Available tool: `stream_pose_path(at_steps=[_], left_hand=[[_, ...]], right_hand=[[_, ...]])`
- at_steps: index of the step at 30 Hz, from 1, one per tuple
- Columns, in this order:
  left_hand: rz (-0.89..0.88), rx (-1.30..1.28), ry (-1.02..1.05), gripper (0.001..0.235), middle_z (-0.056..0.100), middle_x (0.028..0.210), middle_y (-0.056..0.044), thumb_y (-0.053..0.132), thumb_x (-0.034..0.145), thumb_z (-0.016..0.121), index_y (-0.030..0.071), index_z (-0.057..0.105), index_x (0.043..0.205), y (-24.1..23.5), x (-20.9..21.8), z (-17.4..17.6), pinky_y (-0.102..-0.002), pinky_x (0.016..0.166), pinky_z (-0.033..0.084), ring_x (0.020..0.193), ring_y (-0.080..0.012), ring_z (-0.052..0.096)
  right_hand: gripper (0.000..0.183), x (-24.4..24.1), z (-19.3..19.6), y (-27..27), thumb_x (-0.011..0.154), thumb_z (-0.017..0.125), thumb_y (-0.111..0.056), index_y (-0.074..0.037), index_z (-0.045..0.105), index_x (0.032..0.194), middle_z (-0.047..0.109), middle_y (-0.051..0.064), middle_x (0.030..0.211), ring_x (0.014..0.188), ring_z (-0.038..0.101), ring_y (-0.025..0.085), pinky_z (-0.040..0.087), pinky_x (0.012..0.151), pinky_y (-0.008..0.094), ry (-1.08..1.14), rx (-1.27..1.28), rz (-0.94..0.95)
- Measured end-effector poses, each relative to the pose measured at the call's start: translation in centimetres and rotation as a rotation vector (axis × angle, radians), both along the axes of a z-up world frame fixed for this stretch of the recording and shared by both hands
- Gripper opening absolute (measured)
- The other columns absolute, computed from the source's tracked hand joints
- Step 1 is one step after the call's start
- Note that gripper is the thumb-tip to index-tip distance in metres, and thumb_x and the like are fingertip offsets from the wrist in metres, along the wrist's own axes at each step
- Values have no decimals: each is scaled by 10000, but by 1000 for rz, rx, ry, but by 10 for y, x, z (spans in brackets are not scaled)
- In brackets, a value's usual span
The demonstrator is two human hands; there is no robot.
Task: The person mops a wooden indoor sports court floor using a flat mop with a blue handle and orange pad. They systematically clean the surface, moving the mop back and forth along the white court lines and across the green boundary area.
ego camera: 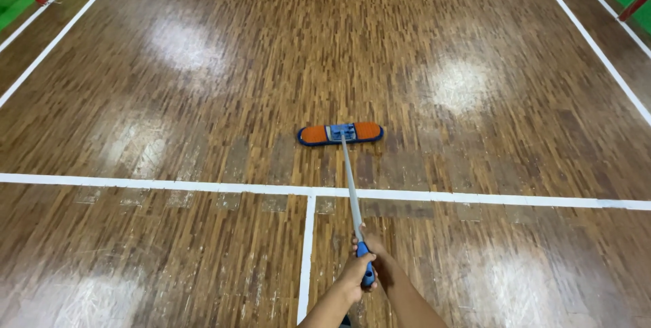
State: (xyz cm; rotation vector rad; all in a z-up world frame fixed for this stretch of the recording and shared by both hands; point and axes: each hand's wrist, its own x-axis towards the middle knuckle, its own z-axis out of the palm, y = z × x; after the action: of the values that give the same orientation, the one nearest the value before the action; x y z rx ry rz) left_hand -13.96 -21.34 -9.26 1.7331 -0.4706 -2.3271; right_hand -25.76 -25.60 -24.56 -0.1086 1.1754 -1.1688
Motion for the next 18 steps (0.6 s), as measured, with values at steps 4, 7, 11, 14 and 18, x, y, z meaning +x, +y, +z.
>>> stream_pose_path(at_steps=[4, 7, 11, 14, 18], left_hand=[[14, 14, 24, 135, 565, 700, -135, 214, 972, 662, 117, 570, 993, 12, 11, 30, -283, 368, 402, 475, -222, 532], [5, 22, 67, 134, 566, 709, -146, 193, 998, 653, 95, 567, 968, 22, 19, 71, -282, 363, 394, 467, -234, 534], [21, 43, 129, 156, 582, 670, -147, 179, 1022, 644, 83, 552, 940, 24, 20, 88, -294, 326, 322, 401, -247, 524], [7, 57, 123, 185, 586, 681, -135, 206, 1016, 669, 63, 581, 939, 17, 18, 76, -281, 323, 351, 431, -233, 546], [-31, 67, 109, 213, 619, 686, -147, 229, 1021, 677, 69, 601, 902, 7, 13, 65, -281, 323, 400, 443, -247, 575]], right_hand=[[425, 4, -7, 8, 1076, 453, -490, -81, 531, 987, 549, 34, 689, 519, 539, 184, 481, 488, 331, -118, 21, 40], [425, 2, 14, 40, 1071, 458, -473, -75, 553, 958, 589, 55, 690, 528, 560, 189, 501, 498, 333, -31, 27, 58], [399, 25, 97, 78, 1026, 520, -474, -85, 596, 975, 603, 53, 724, 586, 575, 185, 499, 569, 327, -10, 47, 57], [387, 41, 192, 115, 992, 566, -474, -92, 628, 987, 614, 52, 750, 629, 586, 183, 498, 623, 324, 5, 63, 55], [380, 48, 272, 136, 946, 627, -475, -102, 671, 1004, 628, 50, 785, 686, 602, 180, 496, 694, 319, 30, 94, 68]])
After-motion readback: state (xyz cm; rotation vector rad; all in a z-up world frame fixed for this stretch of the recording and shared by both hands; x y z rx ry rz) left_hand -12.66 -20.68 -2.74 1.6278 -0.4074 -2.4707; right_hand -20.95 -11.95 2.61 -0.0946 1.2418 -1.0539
